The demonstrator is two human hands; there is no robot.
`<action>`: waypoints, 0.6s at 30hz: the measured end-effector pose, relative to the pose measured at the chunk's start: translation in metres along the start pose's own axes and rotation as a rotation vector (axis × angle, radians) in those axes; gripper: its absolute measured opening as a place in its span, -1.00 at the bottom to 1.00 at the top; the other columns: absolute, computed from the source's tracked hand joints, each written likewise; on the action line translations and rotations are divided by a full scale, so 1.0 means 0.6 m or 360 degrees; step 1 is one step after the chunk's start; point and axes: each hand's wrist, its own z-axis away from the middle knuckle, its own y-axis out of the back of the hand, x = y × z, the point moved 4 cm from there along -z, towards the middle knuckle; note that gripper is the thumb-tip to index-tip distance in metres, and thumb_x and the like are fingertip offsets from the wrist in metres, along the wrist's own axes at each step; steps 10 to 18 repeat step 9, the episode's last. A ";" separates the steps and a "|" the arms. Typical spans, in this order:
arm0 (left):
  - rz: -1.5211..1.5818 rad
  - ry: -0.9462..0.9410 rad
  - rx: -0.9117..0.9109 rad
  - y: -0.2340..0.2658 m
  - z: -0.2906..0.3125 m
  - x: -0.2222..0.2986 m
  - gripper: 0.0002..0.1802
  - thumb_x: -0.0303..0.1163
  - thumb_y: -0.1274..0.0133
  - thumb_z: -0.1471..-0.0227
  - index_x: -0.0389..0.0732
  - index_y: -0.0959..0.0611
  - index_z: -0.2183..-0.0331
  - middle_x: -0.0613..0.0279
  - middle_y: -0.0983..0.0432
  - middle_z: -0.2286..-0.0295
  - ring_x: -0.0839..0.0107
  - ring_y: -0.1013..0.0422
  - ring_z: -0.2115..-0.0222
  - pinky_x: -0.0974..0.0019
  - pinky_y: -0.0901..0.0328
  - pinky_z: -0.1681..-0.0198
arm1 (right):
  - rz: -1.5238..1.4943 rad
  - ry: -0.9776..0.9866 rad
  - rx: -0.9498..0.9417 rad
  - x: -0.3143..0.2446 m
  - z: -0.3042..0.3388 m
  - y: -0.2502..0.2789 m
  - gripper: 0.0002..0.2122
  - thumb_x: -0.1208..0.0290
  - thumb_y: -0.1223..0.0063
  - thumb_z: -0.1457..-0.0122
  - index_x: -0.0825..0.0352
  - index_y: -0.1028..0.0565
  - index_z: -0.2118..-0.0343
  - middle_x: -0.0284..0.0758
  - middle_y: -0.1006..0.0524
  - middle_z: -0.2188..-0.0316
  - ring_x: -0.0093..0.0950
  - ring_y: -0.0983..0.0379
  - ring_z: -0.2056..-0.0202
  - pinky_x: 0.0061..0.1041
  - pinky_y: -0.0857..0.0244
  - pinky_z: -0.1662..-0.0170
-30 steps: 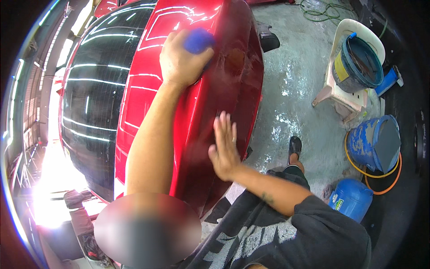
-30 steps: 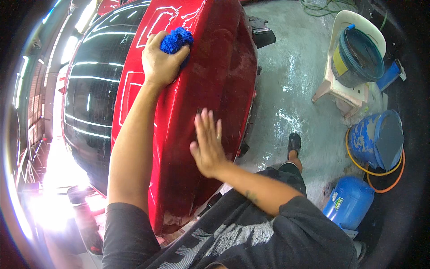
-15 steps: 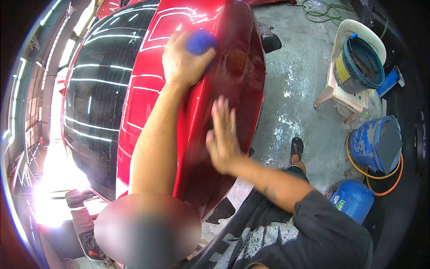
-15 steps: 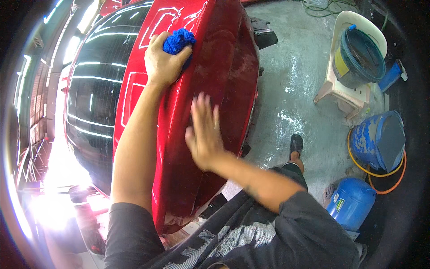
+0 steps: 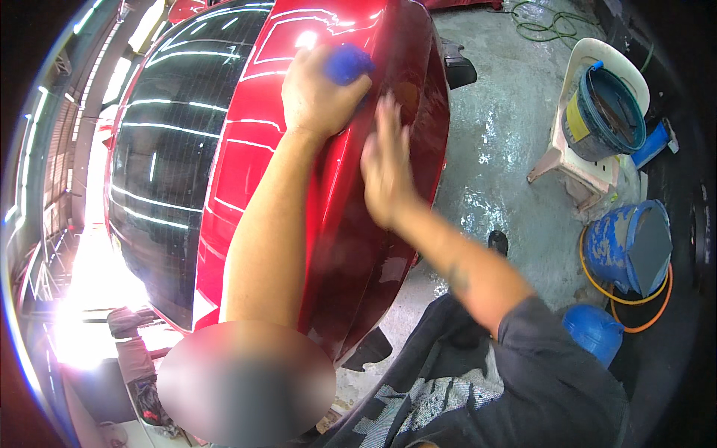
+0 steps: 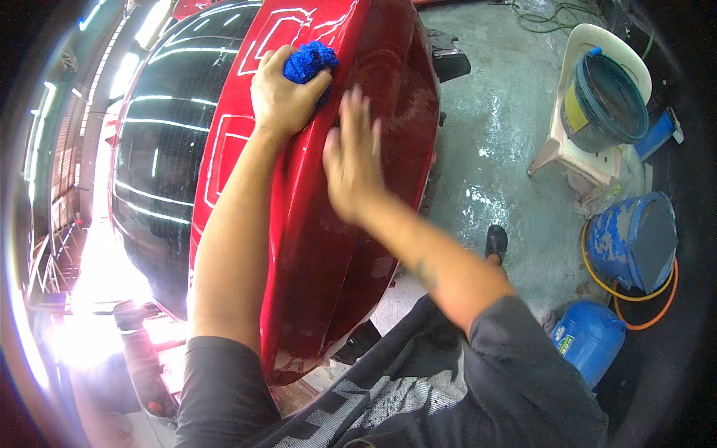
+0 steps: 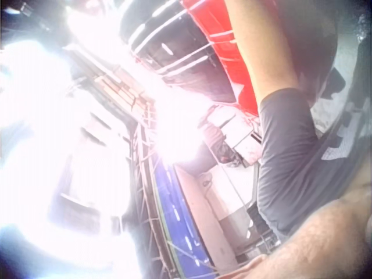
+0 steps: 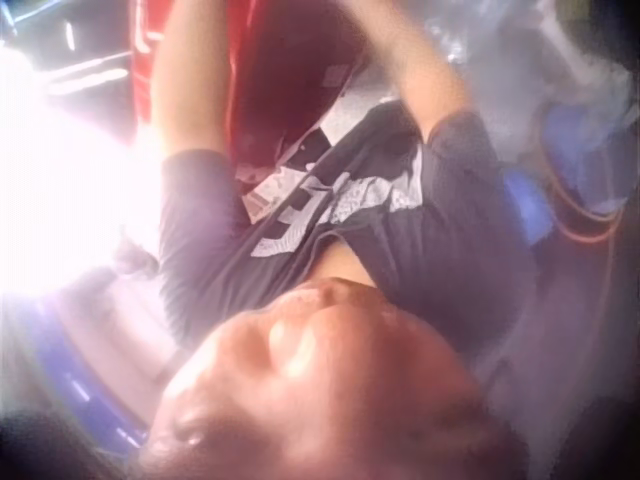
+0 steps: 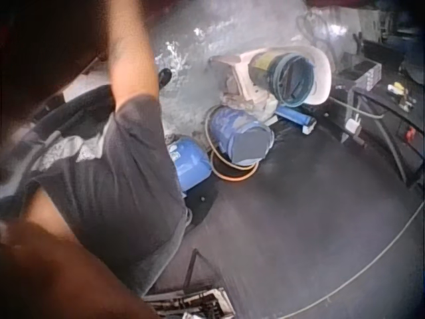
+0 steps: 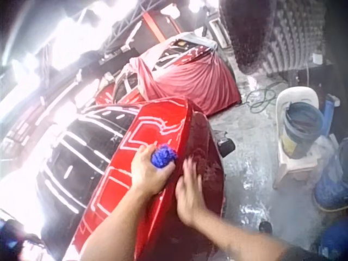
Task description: The person wipes the rear trunk of a red car using a blue microfiber cloth. They repeatedly rub the surface in circular and linear motions, occasionally pausing to feel the paint with their hand. The task is performed in a workshop environment with various tools visible in the background.
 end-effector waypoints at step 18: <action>0.0041 0.0018 0.0004 -0.003 -0.004 -0.009 -0.51 -0.06 -0.40 0.11 -0.21 -0.69 0.23 -0.06 -0.57 0.26 -0.09 -0.57 0.22 -0.05 -0.44 0.10 | -0.0290 -0.0118 -0.0382 -0.074 0.164 -0.021 -0.24 -0.07 0.47 -0.51 0.40 0.23 -0.55 0.21 0.27 -0.55 0.14 0.40 -0.56 0.30 0.46 -0.48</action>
